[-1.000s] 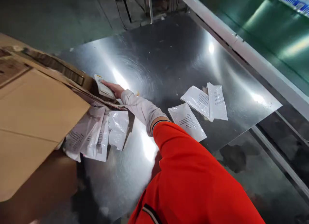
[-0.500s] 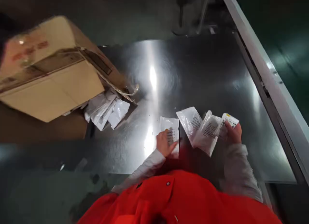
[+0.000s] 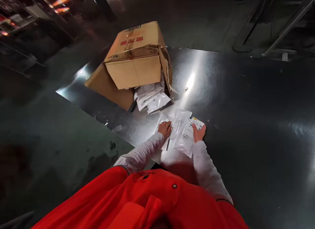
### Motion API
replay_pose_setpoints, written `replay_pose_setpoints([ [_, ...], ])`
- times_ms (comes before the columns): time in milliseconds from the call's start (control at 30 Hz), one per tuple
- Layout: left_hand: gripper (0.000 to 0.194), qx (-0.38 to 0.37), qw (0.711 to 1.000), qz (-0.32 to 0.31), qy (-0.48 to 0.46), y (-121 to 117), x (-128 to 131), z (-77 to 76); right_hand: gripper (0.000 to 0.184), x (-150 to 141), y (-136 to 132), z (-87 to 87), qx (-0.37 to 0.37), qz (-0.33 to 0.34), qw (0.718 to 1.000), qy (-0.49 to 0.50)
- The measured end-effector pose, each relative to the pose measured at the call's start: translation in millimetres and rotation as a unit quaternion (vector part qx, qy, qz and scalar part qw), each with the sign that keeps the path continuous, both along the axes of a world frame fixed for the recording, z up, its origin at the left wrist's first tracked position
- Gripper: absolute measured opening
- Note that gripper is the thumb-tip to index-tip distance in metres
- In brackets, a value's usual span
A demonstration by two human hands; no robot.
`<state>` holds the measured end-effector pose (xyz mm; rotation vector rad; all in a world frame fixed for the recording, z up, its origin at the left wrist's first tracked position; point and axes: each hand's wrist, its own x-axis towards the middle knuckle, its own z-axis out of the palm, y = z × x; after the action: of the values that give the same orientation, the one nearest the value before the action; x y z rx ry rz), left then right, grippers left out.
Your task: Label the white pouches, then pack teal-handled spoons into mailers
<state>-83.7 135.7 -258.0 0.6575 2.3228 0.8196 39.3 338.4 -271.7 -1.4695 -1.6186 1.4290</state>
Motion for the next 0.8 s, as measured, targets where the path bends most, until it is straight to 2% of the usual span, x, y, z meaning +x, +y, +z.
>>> replay_pose_setpoints([
  [100,0.022,0.021,0.995,0.096,-0.002,-55,-60,-17.0,0.066,-45,-32,-1.3,0.000,0.019,1.000,0.018],
  [200,0.017,0.012,0.985,0.174,-0.001,-109,-99,-26.6,0.062,-49,-55,12.0,0.032,0.003,0.999,0.033],
  [300,0.009,-0.028,0.980,0.194,-0.037,-158,-125,-31.6,0.052,-19,-74,30.8,-0.005,0.020,0.999,0.048],
  [400,0.004,-0.094,0.969,0.220,-0.067,-196,-152,-34.0,0.040,27,-92,46.5,-0.097,0.055,0.993,0.043],
  [467,0.025,-0.138,0.957,0.250,-0.052,-209,-166,-32.8,0.034,56,-105,54.3,-0.145,0.070,0.986,0.034],
  [533,0.047,-0.130,0.956,0.258,-0.041,-210,-172,-27.1,0.028,79,-119,60.2,-0.171,0.073,0.982,0.032],
  [633,0.068,-0.031,0.972,0.220,-0.079,-188,-154,-7.9,0.025,95,-139,66.5,-0.216,0.035,0.975,0.045],
  [733,0.082,0.072,0.969,0.167,-0.167,-147,-108,21.3,0.028,91,-155,74.5,-0.248,0.035,0.965,0.073],
  [800,0.071,0.123,0.950,0.127,-0.258,-119,-63,42.9,0.034,87,-159,83.9,-0.224,0.073,0.967,0.094],
])
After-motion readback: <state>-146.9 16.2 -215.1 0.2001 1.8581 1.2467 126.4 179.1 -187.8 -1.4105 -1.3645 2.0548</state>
